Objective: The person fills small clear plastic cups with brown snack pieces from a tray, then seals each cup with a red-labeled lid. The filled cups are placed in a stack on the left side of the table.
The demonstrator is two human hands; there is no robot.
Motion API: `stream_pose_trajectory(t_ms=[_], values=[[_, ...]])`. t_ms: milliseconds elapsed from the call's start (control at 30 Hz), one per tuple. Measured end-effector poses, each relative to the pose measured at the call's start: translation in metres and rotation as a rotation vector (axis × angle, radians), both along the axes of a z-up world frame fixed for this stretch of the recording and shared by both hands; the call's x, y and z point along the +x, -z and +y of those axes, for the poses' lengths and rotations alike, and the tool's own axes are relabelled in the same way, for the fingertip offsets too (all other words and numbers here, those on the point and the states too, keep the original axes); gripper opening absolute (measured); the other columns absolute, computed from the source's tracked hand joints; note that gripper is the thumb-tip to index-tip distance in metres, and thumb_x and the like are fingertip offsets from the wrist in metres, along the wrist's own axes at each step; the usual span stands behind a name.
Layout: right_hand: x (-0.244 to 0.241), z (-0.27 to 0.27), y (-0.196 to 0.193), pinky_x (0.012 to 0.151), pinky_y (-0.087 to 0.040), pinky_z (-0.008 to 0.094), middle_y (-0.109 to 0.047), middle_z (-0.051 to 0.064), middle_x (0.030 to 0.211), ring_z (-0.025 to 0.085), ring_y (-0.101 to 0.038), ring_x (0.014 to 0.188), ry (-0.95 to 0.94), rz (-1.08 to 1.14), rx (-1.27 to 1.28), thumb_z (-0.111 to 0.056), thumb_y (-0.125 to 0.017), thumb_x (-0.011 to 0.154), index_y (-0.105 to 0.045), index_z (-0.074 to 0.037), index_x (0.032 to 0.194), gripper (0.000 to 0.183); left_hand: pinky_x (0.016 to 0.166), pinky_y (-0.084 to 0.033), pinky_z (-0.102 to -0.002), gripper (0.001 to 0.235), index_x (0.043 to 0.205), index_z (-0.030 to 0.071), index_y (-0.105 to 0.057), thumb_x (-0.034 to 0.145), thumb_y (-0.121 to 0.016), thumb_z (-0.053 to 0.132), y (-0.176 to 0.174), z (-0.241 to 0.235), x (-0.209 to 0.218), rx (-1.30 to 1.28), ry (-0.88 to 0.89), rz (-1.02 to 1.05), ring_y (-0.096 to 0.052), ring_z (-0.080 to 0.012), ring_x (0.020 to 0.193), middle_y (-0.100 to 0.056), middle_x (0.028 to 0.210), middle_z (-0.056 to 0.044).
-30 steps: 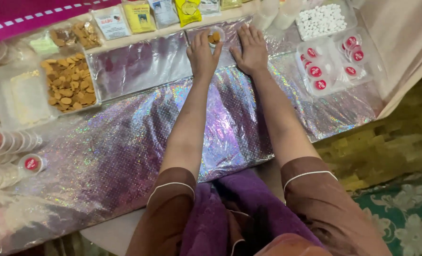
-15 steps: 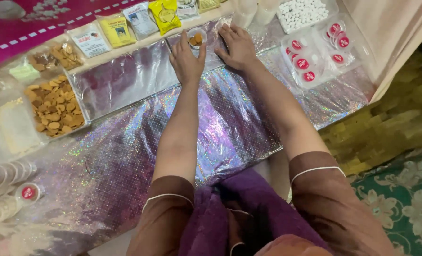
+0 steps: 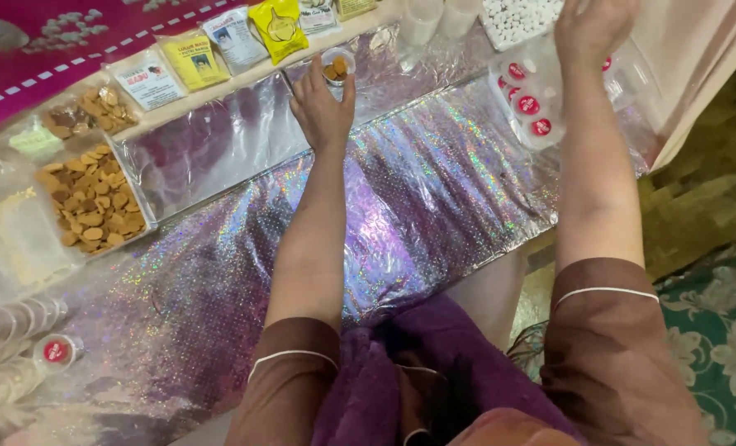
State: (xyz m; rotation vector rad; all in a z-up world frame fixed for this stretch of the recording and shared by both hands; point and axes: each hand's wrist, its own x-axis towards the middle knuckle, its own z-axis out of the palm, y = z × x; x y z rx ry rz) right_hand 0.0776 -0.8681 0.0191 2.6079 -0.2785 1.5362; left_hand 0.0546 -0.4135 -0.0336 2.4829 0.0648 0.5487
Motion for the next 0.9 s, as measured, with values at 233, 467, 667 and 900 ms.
stream_pose_trajectory(t_ms=[233,467,667,900], values=[[-0.036,-0.045,0.008,0.08,-0.04,0.05,-0.071,0.012,0.106,0.035,-0.056,0.098,0.161,0.443,0.251,-0.021,-0.083,0.079,-0.069,-0.013,0.11,0.034,0.104,-0.038,-0.047,0.065,0.146,0.017,-0.049,0.097,-0.059,0.059,0.002,-0.001,-0.001,0.018,-0.011,0.0,-0.054,-0.0265,0.124,-0.069,0.129,-0.002],[-0.053,-0.037,0.005,0.093,-0.031,0.057,-0.062,0.025,0.115,0.045,-0.047,0.111,0.161,0.776,0.38,-0.011,-0.069,0.069,-0.063,-0.008,0.129,0.06,0.106,-0.037,-0.048,0.068,0.149,0.018,-0.047,0.098,-0.056,0.062,0.002,-0.001,0.0,0.032,-0.009,0.035,-0.052,-0.0263,0.127,-0.066,0.134,-0.002],[-0.046,-0.047,0.017,0.093,-0.051,0.045,-0.046,0.018,0.124,0.039,-0.051,0.112,0.128,0.711,0.67,-0.004,-0.06,0.073,-0.062,-0.015,0.134,0.063,0.105,-0.038,-0.047,0.068,0.148,0.018,-0.048,0.097,-0.057,0.062,0.004,-0.002,0.001,0.025,-0.014,0.023,-0.053,-0.0255,0.126,-0.067,0.134,-0.002],[-0.048,-0.044,0.009,0.084,-0.058,0.036,-0.049,0.015,0.126,0.028,-0.06,0.109,0.124,0.697,0.902,0.0,-0.063,0.068,-0.065,-0.015,0.129,0.063,0.102,-0.039,-0.045,0.065,0.145,0.018,-0.05,0.096,-0.06,0.059,0.007,-0.002,0.002,0.021,-0.016,-0.028,-0.055,-0.0261,0.121,-0.069,0.129,-0.002]])
